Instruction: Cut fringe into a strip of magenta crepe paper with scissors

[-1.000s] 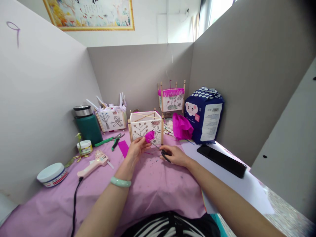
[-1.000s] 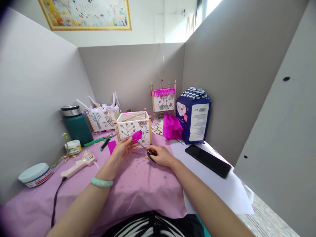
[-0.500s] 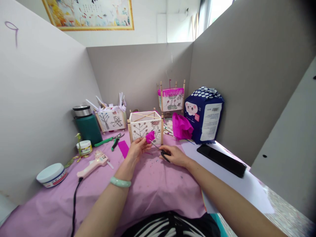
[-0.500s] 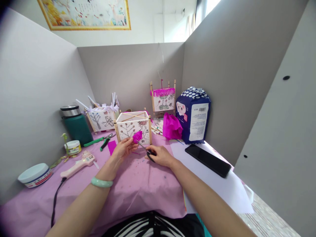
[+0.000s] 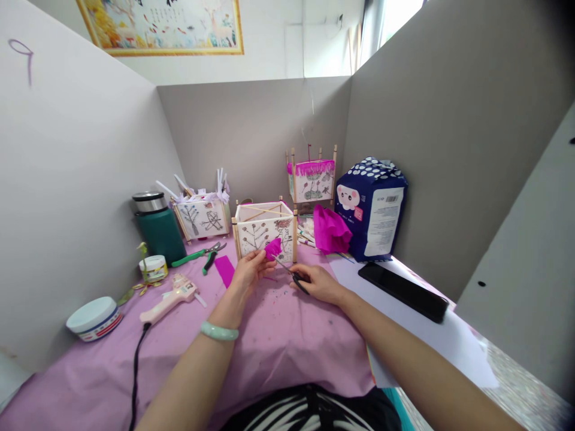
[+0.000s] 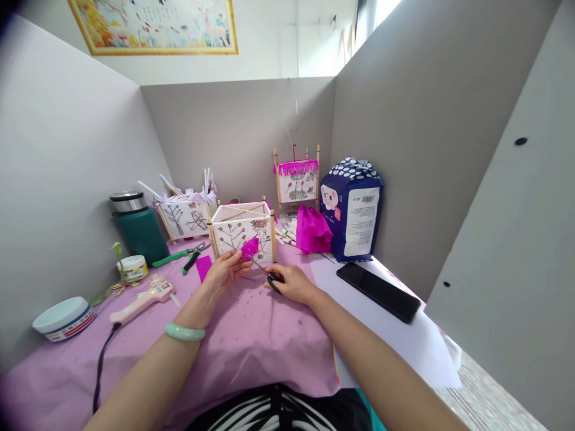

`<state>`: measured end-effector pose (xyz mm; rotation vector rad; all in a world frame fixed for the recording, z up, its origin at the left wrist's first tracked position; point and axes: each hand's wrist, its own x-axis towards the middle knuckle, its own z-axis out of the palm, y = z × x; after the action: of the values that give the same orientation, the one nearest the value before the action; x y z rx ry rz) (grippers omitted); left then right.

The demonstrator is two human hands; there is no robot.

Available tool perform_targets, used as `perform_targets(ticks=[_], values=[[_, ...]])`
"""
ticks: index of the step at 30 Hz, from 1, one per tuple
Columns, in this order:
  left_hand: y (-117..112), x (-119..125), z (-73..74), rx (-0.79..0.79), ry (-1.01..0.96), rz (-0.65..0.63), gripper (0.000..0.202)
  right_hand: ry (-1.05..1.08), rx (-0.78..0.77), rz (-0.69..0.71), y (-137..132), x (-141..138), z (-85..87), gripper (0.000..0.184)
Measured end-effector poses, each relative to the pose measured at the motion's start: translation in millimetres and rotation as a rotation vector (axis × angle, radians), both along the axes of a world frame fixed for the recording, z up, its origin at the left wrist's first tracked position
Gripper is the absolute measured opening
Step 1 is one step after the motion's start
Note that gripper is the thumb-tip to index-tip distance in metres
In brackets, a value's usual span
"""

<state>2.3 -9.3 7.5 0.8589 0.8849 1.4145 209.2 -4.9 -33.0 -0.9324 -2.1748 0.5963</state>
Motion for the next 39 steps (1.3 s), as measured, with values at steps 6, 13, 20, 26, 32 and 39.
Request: perform_targets(ticks=[6,13,20,26,32,39], values=[[0.7,-0.5,-0.5,-0.009,0.008,0.008,0.014,-0.012,-0.005,-0.014,0.1,0.2,0.2,0.033],[1.0,-0.5,-1.3,-0.008,0.007,0.009,0.015,-0.01,-0.004,-0.011,1.3,-0.1,-1.7,0.035],[-0.4,1.4,-1.0,-0.003,0.012,-0.003,0.011,-0.01,-0.01,-0.01,2.0,-0.2,-3.0,0.037],[-1.5,2.9,-0.6,-0.009,0.024,-0.005,0.009,-0.007,-0.006,-0.017,3.0,-1.5,-3.6,0.038],[-0.9,3.5,-1.8,-0.022,0.026,0.0,0.009,-0.007,0.012,-0.018,2.9,-2.2,-3.4,0.038],[-0.9,3.3,-1.7,-0.027,0.033,0.0,0.008,-0.004,0.014,-0.008,3.0,-1.9,-3.4,0.034]])
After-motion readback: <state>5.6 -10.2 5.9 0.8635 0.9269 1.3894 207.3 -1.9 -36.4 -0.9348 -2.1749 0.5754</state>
